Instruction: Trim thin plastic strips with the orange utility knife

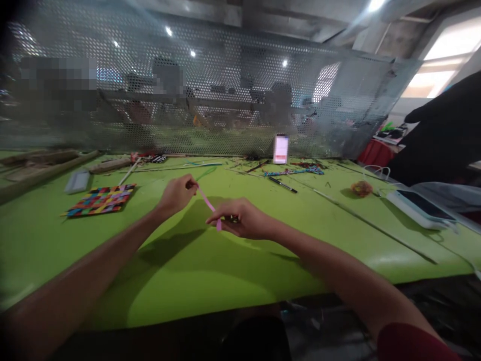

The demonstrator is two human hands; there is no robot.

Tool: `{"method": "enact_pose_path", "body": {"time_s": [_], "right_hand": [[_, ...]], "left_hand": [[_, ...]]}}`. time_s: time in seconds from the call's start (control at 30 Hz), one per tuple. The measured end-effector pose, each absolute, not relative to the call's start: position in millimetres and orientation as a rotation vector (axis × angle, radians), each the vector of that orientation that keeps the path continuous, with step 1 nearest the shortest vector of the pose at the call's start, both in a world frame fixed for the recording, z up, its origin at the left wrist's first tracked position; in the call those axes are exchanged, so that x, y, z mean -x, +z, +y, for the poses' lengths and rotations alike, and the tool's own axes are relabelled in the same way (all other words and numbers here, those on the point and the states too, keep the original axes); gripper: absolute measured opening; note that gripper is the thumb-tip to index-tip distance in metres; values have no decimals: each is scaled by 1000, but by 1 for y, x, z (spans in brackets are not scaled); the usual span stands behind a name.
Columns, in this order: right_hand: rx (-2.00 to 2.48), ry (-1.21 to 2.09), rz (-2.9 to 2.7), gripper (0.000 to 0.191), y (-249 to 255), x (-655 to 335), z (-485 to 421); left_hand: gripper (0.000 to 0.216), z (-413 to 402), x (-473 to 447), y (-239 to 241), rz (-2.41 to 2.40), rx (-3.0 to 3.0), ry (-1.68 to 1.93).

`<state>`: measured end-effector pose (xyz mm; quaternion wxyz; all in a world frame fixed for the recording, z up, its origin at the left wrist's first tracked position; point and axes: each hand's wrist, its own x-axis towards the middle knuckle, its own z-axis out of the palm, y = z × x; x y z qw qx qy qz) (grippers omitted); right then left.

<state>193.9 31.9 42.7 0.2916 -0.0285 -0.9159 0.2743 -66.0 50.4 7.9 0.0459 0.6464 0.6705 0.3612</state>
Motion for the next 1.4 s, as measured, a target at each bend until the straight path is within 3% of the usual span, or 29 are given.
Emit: {"method": "enact_pose_path", "body": {"time_s": [0.27, 0.4, 0.57, 0.7, 1.17, 1.4], "right_hand": [[128, 375, -2509, 19, 34, -193, 40], [256, 425, -2357, 22, 32, -193, 47], [452, 662, -2117, 23, 33, -193, 55], [418, 572, -2282, 21, 34, -192, 50], [271, 377, -2204, 16, 39, -194, 29], [266, 285, -2239, 18, 39, -193, 27]], "left_hand": [[6, 53, 78, 12, 2031, -1703, 1377], [27, 55, 71, 13, 1843, -1446, 1522], [23, 37, 39, 17, 1414, -1419, 1268], [30, 19, 15, 23, 860, -1331, 1078], [30, 34, 34, 10, 1029, -1204, 1365], [33, 18, 18, 22, 876, -1180, 1122]]}}
